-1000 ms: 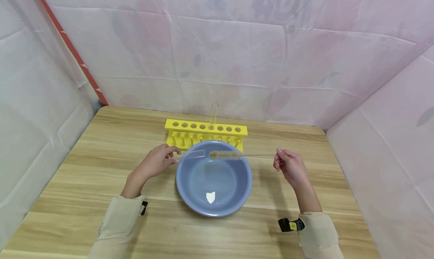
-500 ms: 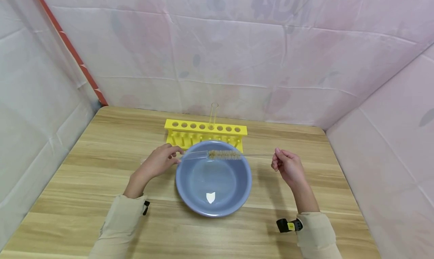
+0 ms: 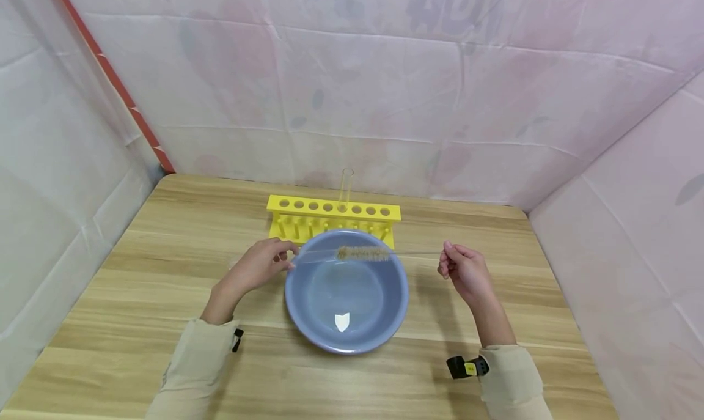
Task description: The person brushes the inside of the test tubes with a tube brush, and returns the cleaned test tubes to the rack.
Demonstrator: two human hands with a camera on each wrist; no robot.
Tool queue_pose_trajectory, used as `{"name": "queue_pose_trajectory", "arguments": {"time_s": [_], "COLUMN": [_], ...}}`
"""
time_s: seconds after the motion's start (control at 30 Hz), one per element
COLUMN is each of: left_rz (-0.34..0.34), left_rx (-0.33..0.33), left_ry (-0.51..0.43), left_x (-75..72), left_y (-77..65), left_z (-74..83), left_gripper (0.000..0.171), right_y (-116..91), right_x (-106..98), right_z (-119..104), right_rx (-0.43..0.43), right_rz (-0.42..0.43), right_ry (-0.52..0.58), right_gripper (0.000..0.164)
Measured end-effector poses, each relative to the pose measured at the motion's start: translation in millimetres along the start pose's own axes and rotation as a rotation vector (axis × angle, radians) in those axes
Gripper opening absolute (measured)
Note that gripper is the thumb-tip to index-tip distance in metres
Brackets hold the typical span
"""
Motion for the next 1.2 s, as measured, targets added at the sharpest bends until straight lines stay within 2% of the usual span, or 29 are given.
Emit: {"name": "queue_pose_trajectory", "arguments": {"time_s": [0.37,0.6,0.83,1.0,1.2], "left_rz": [-0.006,0.014,0.057,0.056,0.041], "left_rx": [0.040,0.082,0.136,0.115,0.100], "left_ry": [-0.044,-0.006,-0.101,-0.067,-0.075], "left_x": [1.2,-0.5,-2.5,-5.1,-3.1], "left_y": [-2.3,-1.8,3.9,4.8,1.7], "left_z": [-1.0,1.3,8.3,9.5,6.1], "left_gripper": [0.021,0.020,0.020,0.021,0.023], "right_y": [0.3,0.0,1.8,1.8,1.8], "right_x": [1.5,4.5,14.9,17.7,15.3], "right_z": [2.0,0.5,2.2,2.5,1.6], "right_rx": [0.013,0.019,0.027,0.036,0.063], "right_rz": [0.018,0.047,0.026,0.023,-0.021], "right_ry": [-0.054,-0.121,-0.092,-0.078,-0.108], "right_gripper": [0.036,0.036,0.038,0.038,0.037]}}
Point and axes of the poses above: each hand's wrist, its own y-axis towards the middle knuckle, its own x-axis out of the palm, z = x × y, the point moved 5 cm from there along y, towards the middle knuckle, and after that the axes turned 14 degrees about x, right-handed, at the moved point
